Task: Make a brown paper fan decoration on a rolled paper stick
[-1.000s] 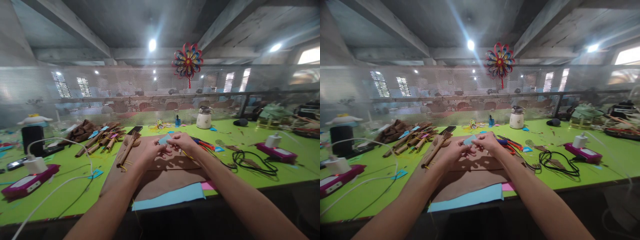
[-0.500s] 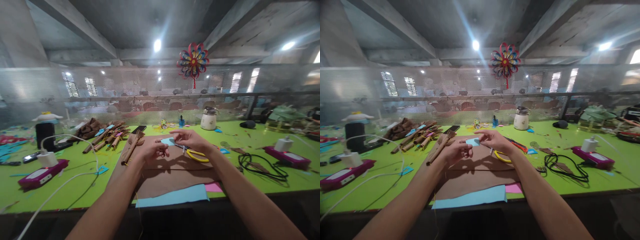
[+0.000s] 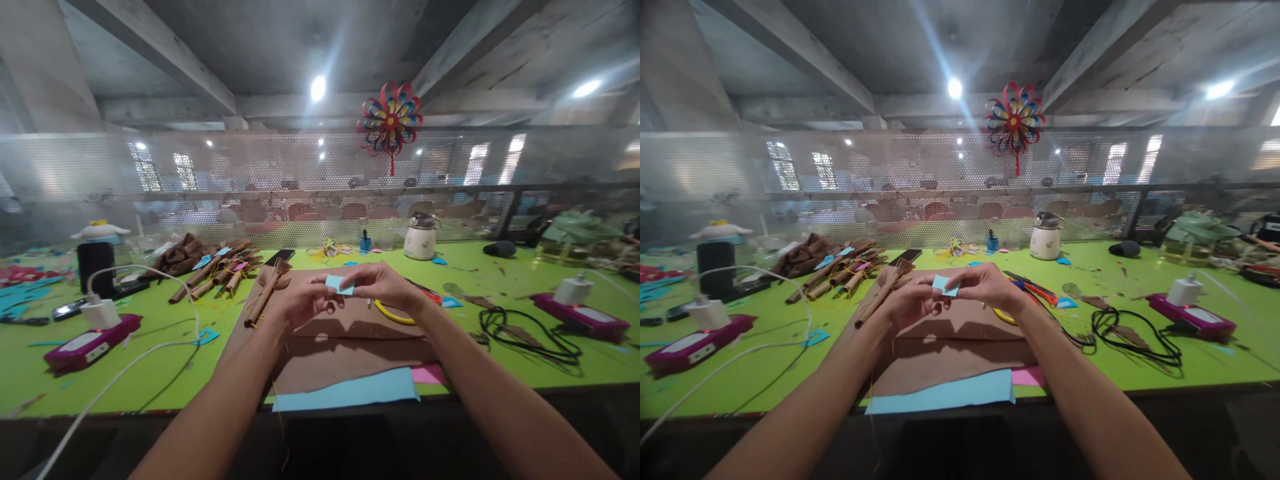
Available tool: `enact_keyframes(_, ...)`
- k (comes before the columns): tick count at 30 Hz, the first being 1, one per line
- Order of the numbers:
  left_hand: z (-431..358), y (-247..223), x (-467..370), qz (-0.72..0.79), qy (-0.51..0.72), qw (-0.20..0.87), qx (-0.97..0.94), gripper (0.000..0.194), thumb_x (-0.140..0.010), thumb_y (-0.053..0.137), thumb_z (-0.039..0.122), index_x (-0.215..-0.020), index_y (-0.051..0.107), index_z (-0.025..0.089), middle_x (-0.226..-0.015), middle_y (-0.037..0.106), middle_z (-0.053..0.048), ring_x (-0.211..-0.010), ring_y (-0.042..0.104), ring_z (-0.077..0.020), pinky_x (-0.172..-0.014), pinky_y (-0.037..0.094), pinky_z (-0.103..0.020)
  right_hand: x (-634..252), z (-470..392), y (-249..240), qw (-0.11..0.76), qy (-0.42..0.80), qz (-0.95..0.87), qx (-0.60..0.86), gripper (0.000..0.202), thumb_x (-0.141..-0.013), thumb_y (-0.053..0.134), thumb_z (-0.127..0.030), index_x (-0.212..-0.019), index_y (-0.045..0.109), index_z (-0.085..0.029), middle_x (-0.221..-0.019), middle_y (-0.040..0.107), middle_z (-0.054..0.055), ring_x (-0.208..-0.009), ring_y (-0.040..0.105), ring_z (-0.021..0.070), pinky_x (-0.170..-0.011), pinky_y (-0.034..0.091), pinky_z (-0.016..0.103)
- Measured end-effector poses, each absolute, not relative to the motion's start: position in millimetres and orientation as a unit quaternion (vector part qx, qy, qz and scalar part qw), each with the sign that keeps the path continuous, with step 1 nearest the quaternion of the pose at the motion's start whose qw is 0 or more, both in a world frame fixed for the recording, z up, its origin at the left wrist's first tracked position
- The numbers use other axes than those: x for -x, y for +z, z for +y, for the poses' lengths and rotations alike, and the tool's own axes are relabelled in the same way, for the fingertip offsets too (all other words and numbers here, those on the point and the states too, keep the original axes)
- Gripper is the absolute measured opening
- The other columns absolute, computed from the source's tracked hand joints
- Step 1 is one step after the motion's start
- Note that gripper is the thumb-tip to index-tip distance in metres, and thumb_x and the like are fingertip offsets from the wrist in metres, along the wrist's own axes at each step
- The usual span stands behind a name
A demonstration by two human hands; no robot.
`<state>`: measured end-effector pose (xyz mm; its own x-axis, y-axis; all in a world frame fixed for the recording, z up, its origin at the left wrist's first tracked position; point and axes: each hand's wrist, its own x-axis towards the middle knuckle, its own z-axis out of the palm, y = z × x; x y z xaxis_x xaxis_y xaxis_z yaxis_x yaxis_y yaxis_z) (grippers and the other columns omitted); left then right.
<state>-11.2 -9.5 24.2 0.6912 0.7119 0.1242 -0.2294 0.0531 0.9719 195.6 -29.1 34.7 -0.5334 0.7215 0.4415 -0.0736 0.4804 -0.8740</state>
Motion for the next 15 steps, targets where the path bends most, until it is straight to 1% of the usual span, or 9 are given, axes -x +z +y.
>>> enact_keyframes(2, -9.6, 24.5, 8.7, 0.208, 0.365, 0.690, -0.589, 0.017, -0.069, 0.071, 0.017, -0.081, 0.060, 0.012, -0.073, 0.065, -0.007, -0.064, 0.060, -0.0123, -0.054, 0.042, -0.020, -195.7, -23.4, 29.7, 0.447, 0.434, -0.747, 0.231, 0.018, -0.068, 0.076, -0.028, -0.084, 0.075, -0.019, -0.078, 0.071, 0.005, -0.075, 0.066, 0.0177, -0.078, 0.051, 0.035)
enact_keyframes(5, -8.0, 22.8, 5.6, 0.226, 0.395, 0.677, -0.579, 0.020, -0.069, 0.075, 0.019, -0.075, 0.056, 0.013, -0.069, 0.065, -0.006, -0.062, 0.060, -0.0115, -0.056, 0.042, -0.020, -196.2, -15.5, 23.1, 0.462, 0.380, -0.757, 0.261, 0.018, -0.067, 0.077, -0.031, -0.080, 0.076, -0.019, -0.077, 0.072, 0.005, -0.073, 0.066, 0.0180, -0.074, 0.052, 0.033)
enact_keyframes(10, -2.1, 15.8, 1.9, 0.237, 0.416, 0.655, -0.584, 0.027, -0.064, 0.081, 0.021, -0.079, 0.060, 0.010, -0.074, 0.066, -0.006, -0.065, 0.061, -0.0116, -0.062, 0.044, -0.023, -193.9, -13.5, 21.3, 0.459, 0.315, -0.775, 0.299, 0.021, -0.067, 0.077, -0.039, -0.077, 0.077, -0.021, -0.071, 0.071, 0.005, -0.070, 0.065, 0.0199, -0.063, 0.050, 0.030)
enact_keyframes(15, -5.2, 13.7, -3.5, 0.255, 0.435, 0.617, -0.604, 0.024, -0.064, 0.081, 0.021, -0.077, 0.064, 0.010, -0.071, 0.065, -0.004, -0.066, 0.061, -0.0125, -0.067, 0.046, -0.025, -191.6, -13.8, 21.1, 0.470, 0.295, -0.766, 0.324, 0.027, -0.071, 0.072, -0.044, -0.069, 0.075, -0.018, -0.063, 0.067, 0.004, -0.060, 0.058, 0.0161, -0.058, 0.045, 0.028)
